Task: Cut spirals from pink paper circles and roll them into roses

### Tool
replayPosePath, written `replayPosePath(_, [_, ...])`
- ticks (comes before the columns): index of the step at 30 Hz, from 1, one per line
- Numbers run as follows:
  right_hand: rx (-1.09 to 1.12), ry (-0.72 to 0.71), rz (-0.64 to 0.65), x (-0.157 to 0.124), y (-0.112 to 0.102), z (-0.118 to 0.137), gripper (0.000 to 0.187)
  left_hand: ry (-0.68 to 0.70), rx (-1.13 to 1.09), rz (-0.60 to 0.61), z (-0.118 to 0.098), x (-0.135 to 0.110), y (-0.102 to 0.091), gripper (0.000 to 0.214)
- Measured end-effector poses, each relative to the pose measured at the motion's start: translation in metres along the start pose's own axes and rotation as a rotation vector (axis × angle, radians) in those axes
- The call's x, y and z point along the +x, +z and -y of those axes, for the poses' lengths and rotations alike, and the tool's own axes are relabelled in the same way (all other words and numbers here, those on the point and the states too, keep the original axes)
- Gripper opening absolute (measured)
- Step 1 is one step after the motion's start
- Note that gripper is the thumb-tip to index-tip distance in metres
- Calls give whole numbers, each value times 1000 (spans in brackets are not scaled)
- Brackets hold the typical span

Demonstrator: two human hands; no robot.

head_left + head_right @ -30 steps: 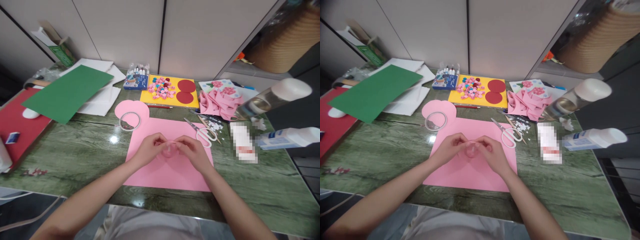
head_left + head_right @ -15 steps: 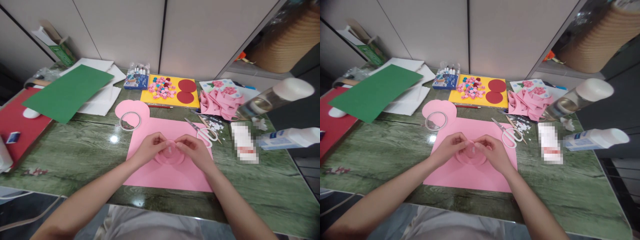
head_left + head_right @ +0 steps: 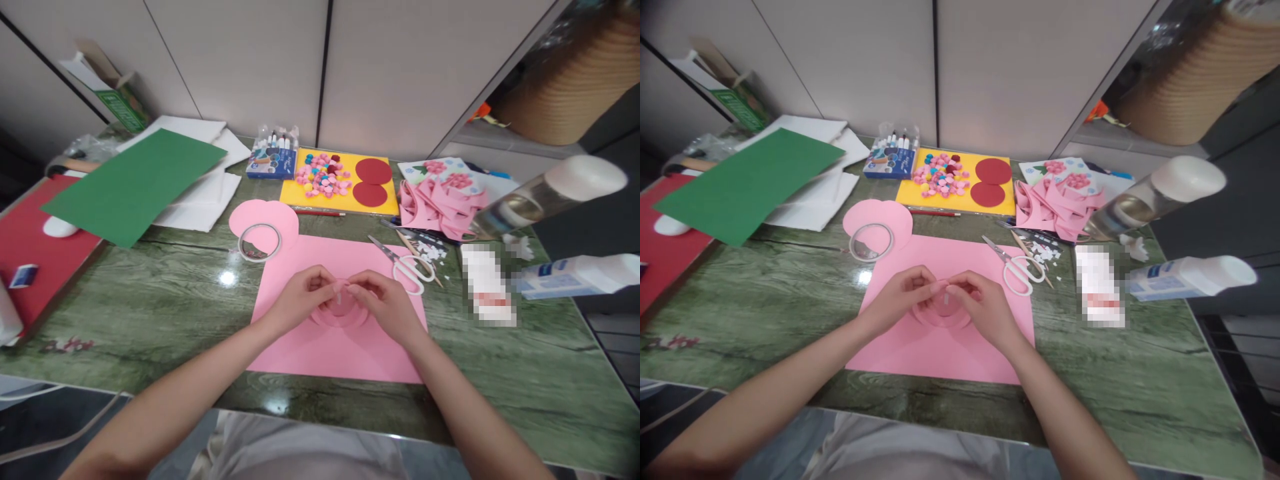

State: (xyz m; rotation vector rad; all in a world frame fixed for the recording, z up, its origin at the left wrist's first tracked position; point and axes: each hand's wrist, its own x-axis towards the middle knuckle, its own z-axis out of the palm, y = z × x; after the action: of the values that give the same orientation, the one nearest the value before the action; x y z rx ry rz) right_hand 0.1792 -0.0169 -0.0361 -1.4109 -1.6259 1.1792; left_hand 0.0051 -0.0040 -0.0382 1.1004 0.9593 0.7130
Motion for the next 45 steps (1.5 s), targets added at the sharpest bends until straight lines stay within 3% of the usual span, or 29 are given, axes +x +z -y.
replayPosePath(45, [-48, -28, 13, -1, 2, -1, 16, -3, 58, -22, 0, 0, 4, 24])
